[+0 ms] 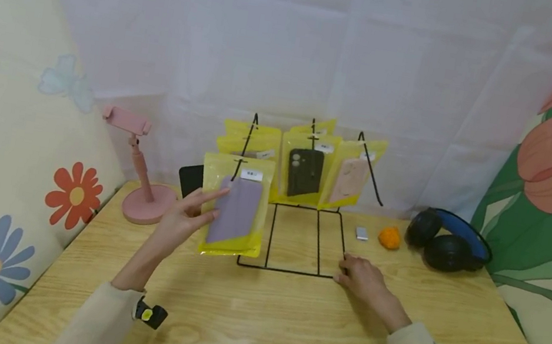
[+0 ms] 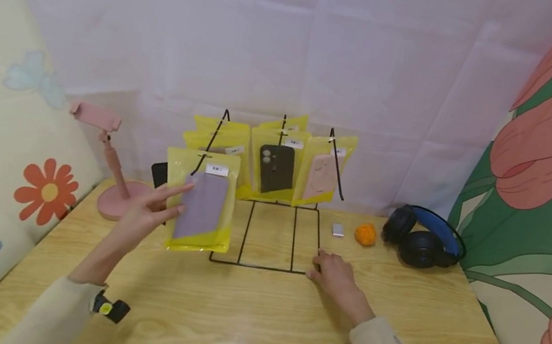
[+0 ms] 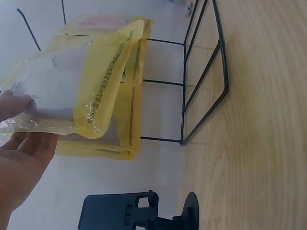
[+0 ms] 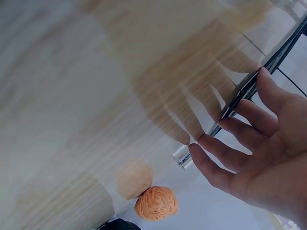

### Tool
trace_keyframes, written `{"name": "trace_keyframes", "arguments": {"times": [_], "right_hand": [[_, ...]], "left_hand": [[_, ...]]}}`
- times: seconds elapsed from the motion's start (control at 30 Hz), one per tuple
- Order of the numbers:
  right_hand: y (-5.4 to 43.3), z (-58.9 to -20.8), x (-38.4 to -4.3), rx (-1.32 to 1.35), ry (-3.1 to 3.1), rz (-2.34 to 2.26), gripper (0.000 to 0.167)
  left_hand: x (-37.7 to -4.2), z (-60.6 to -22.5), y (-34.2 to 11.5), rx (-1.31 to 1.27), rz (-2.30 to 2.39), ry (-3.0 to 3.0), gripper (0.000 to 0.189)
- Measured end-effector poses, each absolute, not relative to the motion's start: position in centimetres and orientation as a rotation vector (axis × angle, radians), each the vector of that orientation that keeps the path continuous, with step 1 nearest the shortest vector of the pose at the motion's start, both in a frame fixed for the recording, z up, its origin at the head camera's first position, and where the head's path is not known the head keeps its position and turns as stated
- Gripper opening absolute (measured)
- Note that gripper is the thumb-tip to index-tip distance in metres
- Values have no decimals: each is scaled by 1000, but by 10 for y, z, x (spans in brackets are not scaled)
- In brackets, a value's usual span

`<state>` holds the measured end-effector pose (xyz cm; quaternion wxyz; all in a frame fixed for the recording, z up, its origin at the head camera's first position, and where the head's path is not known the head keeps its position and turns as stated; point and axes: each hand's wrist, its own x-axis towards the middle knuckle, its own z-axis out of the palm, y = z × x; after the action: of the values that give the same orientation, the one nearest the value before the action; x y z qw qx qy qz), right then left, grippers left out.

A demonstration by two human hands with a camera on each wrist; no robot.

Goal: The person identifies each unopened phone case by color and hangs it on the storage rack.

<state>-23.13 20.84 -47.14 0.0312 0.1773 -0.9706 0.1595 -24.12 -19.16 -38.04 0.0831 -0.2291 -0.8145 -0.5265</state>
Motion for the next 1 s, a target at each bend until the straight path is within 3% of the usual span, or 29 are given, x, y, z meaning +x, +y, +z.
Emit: {"name": "trace_keyframes", "arguments": {"times": [0.43,1.0], "right_hand": [[206,-473,-234,571,-2974,483,22],[208,-472,-237,570,-2996,477,28]], "left_hand": [[-272,-385,-199,-588,-1708,-2493,51],[-256,-403,-198,-630,-1929,-2004,29]]}}
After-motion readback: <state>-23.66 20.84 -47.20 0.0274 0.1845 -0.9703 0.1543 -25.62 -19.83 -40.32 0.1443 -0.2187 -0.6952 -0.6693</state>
